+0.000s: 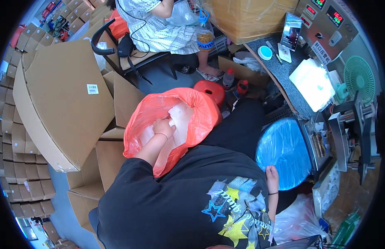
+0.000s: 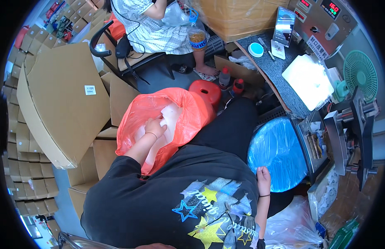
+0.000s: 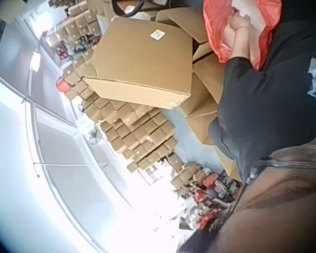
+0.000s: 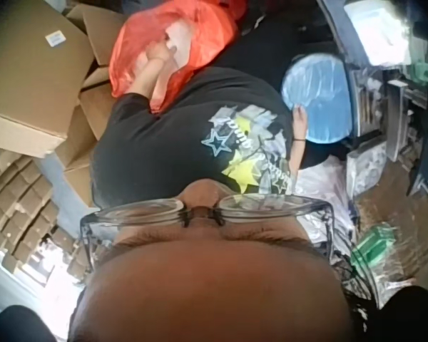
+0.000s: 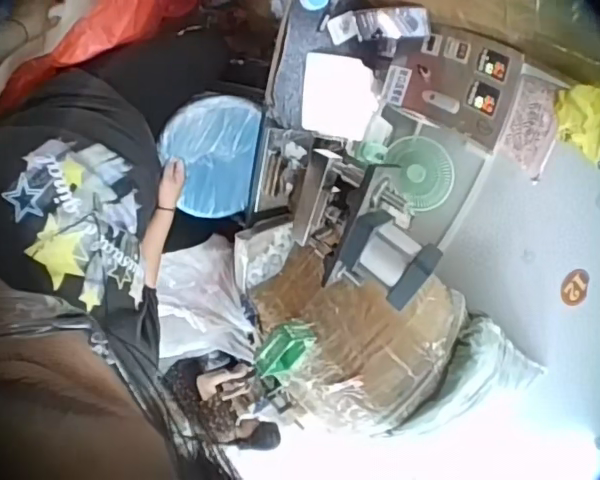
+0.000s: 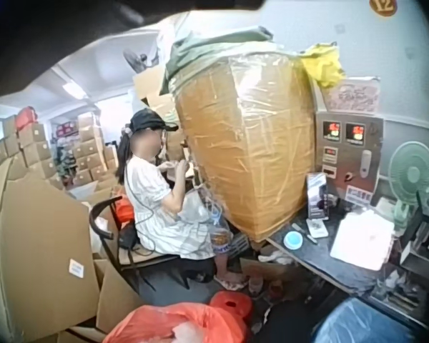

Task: Packaging items into plastic bags and sealing them using an industrial heat sealing machine.

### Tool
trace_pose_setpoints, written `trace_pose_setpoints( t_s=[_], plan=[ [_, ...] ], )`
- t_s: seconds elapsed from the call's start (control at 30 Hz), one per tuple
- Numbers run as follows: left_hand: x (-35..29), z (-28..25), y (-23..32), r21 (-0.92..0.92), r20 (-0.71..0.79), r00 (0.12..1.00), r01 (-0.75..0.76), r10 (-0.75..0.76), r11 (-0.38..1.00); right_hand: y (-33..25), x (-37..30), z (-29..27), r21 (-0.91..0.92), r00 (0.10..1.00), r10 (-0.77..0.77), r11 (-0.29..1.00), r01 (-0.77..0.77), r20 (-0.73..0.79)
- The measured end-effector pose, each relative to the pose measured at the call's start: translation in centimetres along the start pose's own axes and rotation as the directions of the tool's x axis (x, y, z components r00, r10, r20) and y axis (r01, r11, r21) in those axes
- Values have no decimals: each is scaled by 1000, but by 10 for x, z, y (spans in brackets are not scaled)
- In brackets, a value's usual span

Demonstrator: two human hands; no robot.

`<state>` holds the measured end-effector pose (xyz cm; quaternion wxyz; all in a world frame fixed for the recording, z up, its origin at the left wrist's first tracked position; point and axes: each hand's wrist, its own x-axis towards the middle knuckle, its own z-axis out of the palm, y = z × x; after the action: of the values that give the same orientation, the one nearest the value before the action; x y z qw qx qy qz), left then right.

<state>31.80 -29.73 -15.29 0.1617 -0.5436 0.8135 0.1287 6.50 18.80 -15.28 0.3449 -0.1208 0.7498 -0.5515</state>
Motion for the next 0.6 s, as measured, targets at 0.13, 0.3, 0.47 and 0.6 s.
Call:
trace_pose_setpoints(
  t_s=[0.13, 0.3, 0.47, 0.6],
  plan=[
    [6, 13, -12, -109, -45, 989, -145, 141, 983, 5, -3, -2, 38, 1000, -17, 999, 18, -25],
    [31, -5, -12, -417, 187, 971, -57, 147, 907, 8, -4, 2, 88, 999, -32, 996, 33, -19],
    [14, -18, -18, -450, -173, 981, -158, 88, 879, 9, -6, 2, 19, 999, -42, 999, 42, -16],
    [-21, -121, -17, -673, -460, 870, -470, 175, 571, -1, -9, 0, 212, 1000, 22, 977, -19, -13]
  ],
)
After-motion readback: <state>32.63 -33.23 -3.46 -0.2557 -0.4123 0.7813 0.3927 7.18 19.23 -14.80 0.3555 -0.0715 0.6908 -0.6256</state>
